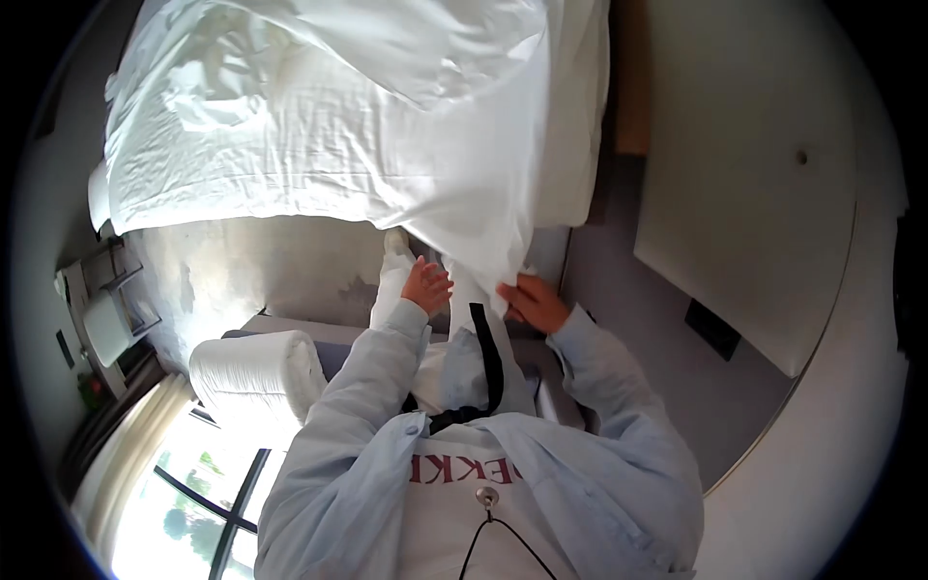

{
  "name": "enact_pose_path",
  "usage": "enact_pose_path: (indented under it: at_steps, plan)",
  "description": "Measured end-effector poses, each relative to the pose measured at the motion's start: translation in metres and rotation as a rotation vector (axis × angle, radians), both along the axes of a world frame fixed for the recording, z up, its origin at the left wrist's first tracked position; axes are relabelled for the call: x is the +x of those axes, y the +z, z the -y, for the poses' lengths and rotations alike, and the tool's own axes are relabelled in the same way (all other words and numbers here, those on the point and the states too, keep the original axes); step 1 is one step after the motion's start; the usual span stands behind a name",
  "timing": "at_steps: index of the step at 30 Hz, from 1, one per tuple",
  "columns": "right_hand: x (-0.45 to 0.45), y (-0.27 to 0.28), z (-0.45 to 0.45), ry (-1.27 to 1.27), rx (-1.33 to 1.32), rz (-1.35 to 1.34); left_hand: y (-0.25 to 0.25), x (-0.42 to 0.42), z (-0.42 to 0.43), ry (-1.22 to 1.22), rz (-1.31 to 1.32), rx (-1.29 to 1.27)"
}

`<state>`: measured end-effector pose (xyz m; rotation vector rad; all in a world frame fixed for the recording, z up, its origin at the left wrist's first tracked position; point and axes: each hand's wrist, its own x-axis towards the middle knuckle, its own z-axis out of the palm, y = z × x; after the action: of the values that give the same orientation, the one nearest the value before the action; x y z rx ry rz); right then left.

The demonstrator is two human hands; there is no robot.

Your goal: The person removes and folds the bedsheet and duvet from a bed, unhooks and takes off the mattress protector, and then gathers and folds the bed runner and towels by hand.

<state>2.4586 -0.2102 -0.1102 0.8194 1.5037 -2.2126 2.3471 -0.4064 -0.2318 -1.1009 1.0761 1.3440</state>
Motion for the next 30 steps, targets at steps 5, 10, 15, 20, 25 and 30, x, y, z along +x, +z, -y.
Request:
enact_pose_path:
  at_steps: [5, 10, 15, 20, 25, 30]
  plan:
    - [-0.037, 0.178, 0.002, -0.086, -0.348, -0.399, 0.009, -0.051, 0.013, 0.507, -0.237, 0.427]
    - [-0.055, 0.202, 0.017, -0.179, 0.614, -0.380, 0.102, -0.176, 0.056, 0.767, -0.675, 0.786]
    - [-0.113, 0.185, 0.073, -0.485, 1.354, -0.666, 0.163, -0.222, 0.136, 1.059, -0.520, 0.715]
    - [-0.145, 0.206, 0.099, -0.581, 1.604, -0.903, 0.251, -0.225, 0.174, 0.665, -0.382, 0.588]
    - [-0.190, 0.222, 0.124, -0.849, 0.760, -0.599, 0.352, -0.193, 0.188, 0.151, -1.038, 0.557]
    - [-0.213, 0.105, 0.214, -0.458, 0.550, -0.384, 0.328, -0.212, 0.218, 0.049, -0.818, 0.672]
